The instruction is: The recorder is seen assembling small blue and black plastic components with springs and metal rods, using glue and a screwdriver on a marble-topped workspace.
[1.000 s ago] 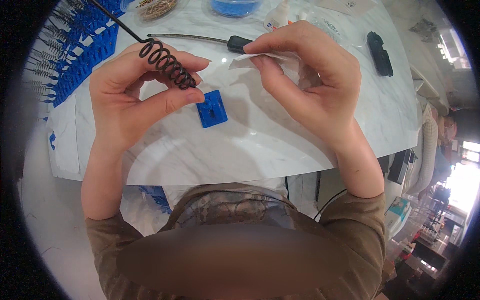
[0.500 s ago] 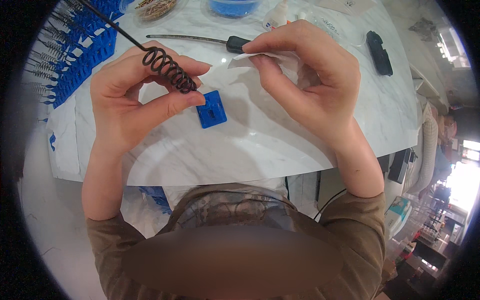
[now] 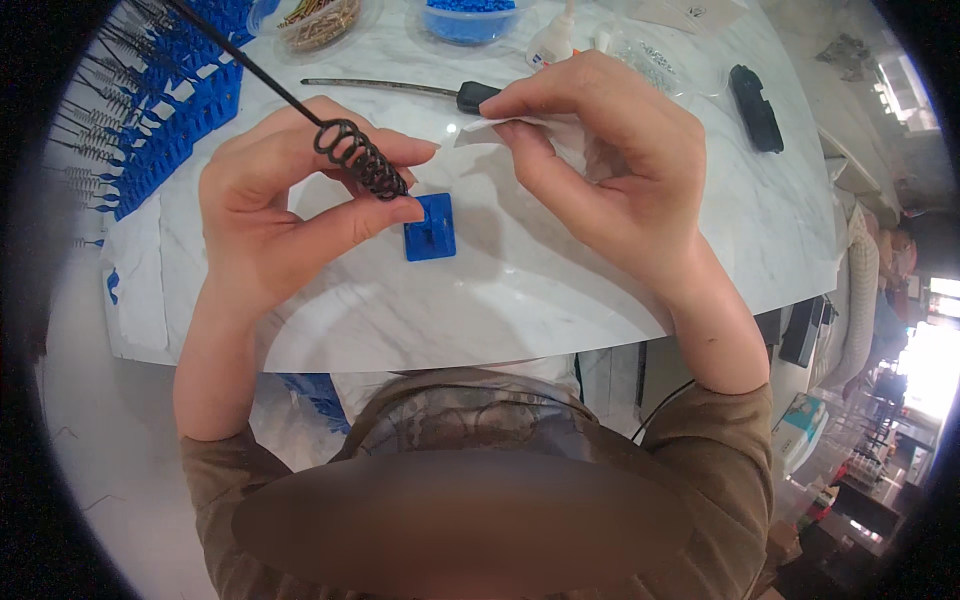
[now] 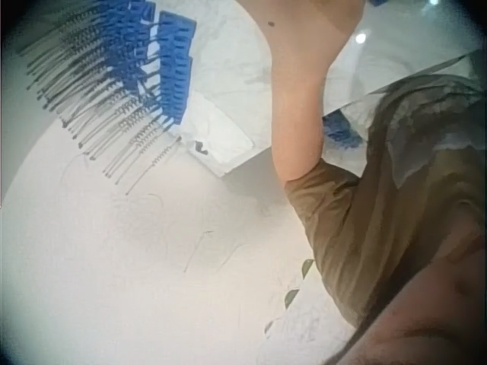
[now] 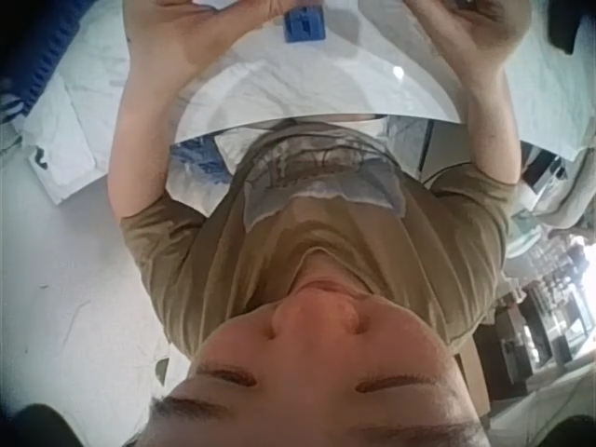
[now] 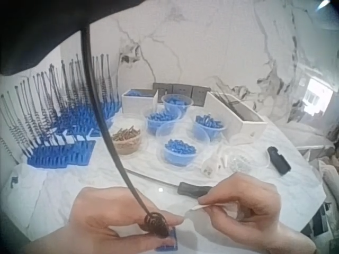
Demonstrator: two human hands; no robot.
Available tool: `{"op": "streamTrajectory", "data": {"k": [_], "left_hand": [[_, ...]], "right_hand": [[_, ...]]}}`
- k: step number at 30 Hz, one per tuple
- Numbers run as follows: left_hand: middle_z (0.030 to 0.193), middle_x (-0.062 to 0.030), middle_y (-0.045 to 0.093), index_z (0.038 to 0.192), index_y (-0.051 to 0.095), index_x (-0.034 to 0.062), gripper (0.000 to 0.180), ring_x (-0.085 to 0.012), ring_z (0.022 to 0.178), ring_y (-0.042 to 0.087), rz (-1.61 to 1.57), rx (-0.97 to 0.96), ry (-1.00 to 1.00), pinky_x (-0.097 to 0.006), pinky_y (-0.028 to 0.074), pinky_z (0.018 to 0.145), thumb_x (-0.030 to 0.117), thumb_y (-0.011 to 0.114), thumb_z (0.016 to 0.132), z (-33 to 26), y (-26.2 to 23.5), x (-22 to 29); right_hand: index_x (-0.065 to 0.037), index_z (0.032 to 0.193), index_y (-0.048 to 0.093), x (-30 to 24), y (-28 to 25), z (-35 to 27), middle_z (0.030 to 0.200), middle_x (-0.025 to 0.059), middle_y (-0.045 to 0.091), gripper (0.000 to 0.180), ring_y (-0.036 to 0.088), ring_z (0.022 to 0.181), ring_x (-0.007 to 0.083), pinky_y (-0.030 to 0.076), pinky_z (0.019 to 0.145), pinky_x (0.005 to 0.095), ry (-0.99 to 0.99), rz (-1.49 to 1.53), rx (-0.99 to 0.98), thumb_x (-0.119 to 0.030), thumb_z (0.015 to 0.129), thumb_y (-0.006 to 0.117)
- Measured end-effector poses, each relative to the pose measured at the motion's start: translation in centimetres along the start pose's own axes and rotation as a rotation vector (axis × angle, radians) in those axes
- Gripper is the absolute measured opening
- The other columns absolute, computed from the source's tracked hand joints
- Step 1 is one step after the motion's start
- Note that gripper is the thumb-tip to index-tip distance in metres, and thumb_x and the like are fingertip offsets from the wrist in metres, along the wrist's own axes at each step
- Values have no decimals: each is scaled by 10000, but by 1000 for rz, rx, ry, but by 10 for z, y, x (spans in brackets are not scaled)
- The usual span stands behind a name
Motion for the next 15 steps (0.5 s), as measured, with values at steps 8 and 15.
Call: {"op": "streamTrajectory", "data": {"k": [8,15], "left_hand": [[794,-42,657,938,725,31,303,-102,701,606,28,-15,-30,-210,471,600,-14,788,645,-1,1,4],[864,-69,673,929,710,-6,289,-116,733,620,84,-56,-40,-219,481,623,-39,780,650,-1,4,7]], "right_hand": [[-45,856,678,1,0,-1,757,35,630,181,575,657,144,411,558,254,19,-100,33,46,703,645],[-52,856,668,1,-3,-3,771,46,630,148,587,668,161,425,555,266,57,-37,108,8,724,638]]}}
Point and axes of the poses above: each hand's wrist, its own z-axis towards the middle knuckle, its own y-axis out of the palm, x = y × z, the point moved 6 cm from there along z, towards the middle knuckle
